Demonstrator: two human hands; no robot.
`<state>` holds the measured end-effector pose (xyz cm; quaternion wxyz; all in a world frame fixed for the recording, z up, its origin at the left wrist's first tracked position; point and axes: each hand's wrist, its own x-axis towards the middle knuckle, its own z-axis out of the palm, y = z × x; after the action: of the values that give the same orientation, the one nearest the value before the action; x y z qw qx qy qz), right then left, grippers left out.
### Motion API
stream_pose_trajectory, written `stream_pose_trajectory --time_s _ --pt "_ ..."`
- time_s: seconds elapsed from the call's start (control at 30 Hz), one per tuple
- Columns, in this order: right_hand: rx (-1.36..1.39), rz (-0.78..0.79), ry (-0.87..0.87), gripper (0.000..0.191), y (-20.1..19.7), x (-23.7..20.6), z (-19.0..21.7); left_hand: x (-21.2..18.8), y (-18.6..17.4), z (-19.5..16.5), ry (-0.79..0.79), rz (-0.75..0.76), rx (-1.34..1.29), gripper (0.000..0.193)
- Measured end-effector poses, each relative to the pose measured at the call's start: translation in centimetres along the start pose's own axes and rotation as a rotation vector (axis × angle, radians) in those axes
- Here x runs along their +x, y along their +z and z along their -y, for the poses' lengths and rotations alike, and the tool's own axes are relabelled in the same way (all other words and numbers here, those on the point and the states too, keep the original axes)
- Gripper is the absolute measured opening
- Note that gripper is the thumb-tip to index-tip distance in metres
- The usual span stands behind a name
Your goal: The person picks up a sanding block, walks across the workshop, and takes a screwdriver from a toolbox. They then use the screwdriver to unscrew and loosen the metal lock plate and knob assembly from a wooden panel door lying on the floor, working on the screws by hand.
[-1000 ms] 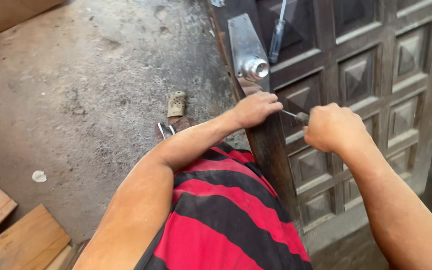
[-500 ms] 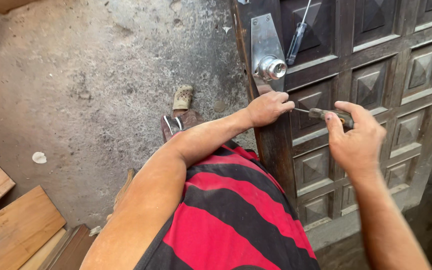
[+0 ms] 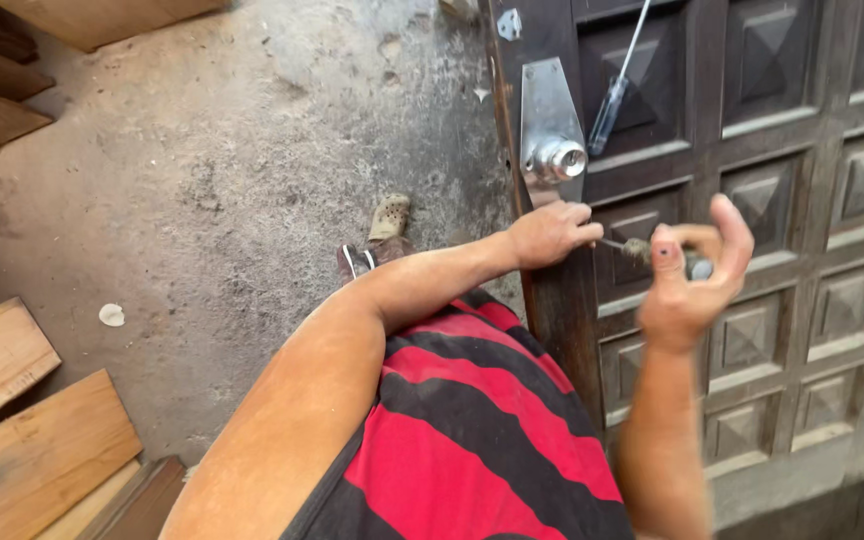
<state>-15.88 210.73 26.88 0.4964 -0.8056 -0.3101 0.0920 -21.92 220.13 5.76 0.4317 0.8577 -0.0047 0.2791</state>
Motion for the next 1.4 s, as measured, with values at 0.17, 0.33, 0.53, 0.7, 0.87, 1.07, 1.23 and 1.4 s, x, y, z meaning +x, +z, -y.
stream_pose_trajectory --time_s 0.17,0.33,0.53,0.7,0.87,1.07,1.23,1.4 --pt "0.292 0.538 -0.069 0.014 -0.6 1.0 -1.4 0.4 -1.2 -0.9 0.021 -0.046 -0.009 0.014" --pt "0.155 0.554 -0.05 0.038 -2.6 1.5 -2.5 1.2 -1.3 -1.4 -0.017 0.019 -0.005 0.015" --pt "0.069 -0.055 -0.027 0.026 1.4 -1.6 -3.1 1.9 0.2 -0.5 -0.092 0.089 -0.009 0.012" --pt "-0.285 0.158 -0.068 0.031 -4.2 0.6 -2.5 2.9 1.3 2.4 0.036 0.248 -0.186 0.017" --pt "-0.434 0.214 -0.108 0.014 -6.9 1.3 -0.7 3.4 1.0 3.2 0.071 0.294 -0.397 0.019" --pt "-0.526 0.201 -0.28 0.011 -6.3 1.8 -0.1 4.4 1.3 3.7 0.142 0.445 -0.38 0.013" --pt "-0.436 0.148 -0.107 0.009 -6.6 1.1 -2.0 4.0 2.6 4.6 0.125 0.483 -0.331 0.009" --pt "-0.373 0.159 -0.197 0.006 -6.4 0.5 -2.8 3.7 3.3 5.3 0.138 0.51 -0.23 0.004"
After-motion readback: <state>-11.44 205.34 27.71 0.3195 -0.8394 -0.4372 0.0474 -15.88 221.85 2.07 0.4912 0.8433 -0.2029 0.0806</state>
